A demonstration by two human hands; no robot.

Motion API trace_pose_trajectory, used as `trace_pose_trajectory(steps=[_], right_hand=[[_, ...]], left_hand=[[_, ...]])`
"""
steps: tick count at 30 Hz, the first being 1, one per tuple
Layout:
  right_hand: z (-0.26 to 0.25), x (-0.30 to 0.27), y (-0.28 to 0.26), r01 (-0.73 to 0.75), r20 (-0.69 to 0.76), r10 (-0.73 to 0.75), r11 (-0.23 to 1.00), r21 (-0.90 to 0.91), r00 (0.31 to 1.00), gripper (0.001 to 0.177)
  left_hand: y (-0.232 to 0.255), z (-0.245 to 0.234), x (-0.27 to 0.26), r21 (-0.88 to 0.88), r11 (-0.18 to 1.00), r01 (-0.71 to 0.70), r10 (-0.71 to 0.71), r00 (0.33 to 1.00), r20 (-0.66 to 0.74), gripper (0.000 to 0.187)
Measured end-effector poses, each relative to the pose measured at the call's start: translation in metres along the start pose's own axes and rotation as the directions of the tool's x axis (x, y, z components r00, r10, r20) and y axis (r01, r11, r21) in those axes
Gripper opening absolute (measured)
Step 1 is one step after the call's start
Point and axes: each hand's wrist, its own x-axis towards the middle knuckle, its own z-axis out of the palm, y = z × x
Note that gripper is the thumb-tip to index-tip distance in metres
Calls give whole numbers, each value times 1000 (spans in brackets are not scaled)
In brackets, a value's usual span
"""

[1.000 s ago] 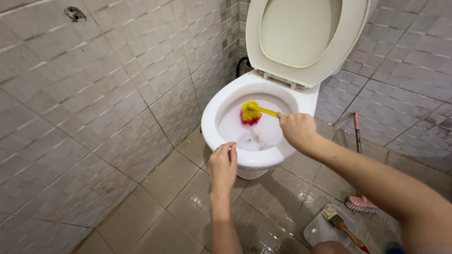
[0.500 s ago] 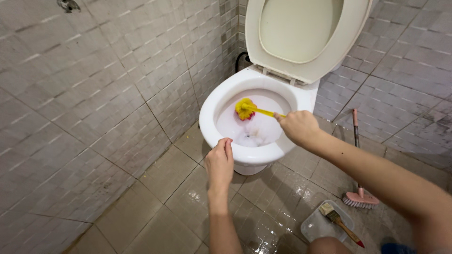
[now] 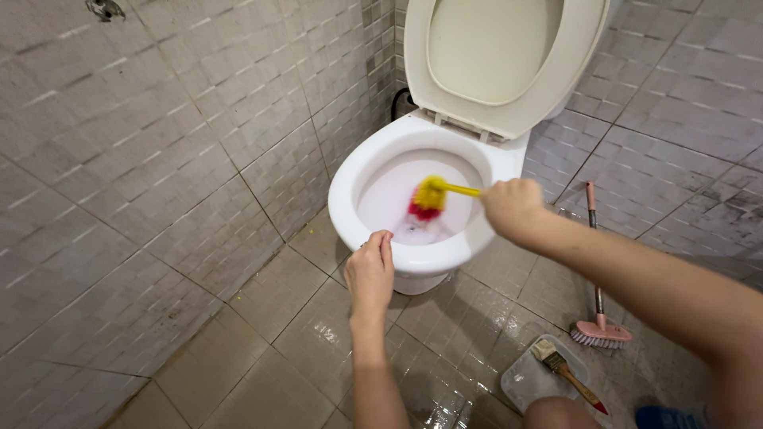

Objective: The person pours soapy water from a plastic container into the toilet bowl and scrubs the interior with a brush. They then switch to a yellow toilet brush and continue scrubbing the bowl thoroughly.

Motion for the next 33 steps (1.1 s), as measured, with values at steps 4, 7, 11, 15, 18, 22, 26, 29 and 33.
trace_pose_trajectory(steps=[4, 7, 11, 15, 18, 22, 26, 29, 33], right_hand=[[-23, -20, 41, -118, 70, 118, 993, -6, 991, 22], [-25, -19, 49, -170, 65, 171, 985, -7, 983, 24], [-6, 4, 5, -94, -18, 95, 995, 40, 995, 21], [-8, 22, -18, 23, -133, -15, 998, 57, 991, 20], [-24, 27, 2, 32, -45, -36, 995, -97, 998, 19], [-26, 28, 14, -33, -7, 32, 998, -59, 999, 17], [1, 33, -34, 17, -181, -22, 999, -33, 983, 20], [3, 43, -34, 2, -160, -6, 1000, -25, 987, 18], [-27, 49, 20, -127, -80, 122, 990, -56, 989, 21]], left_hand=[[0, -5, 2, -14, 1000, 16, -16, 1000, 5, 20], [-1, -5, 6, 0, 999, 52, -51, 998, 40, 24], [-4, -2, 6, 21, 998, -61, 61, 998, -11, 25], [-8, 1, 6, 22, 996, -83, 83, 996, 17, 24], [-10, 2, 5, 21, 996, -89, 89, 996, 21, 23], [-15, 0, 3, 11, 997, -81, 81, 996, 24, 22], [-14, 3, 6, -34, 995, -97, 97, 995, 16, 23], [-15, 5, 3, -18, 994, -109, 109, 993, 32, 23], [-19, 3, 2, -21, 996, -87, 88, 996, 28, 22]])
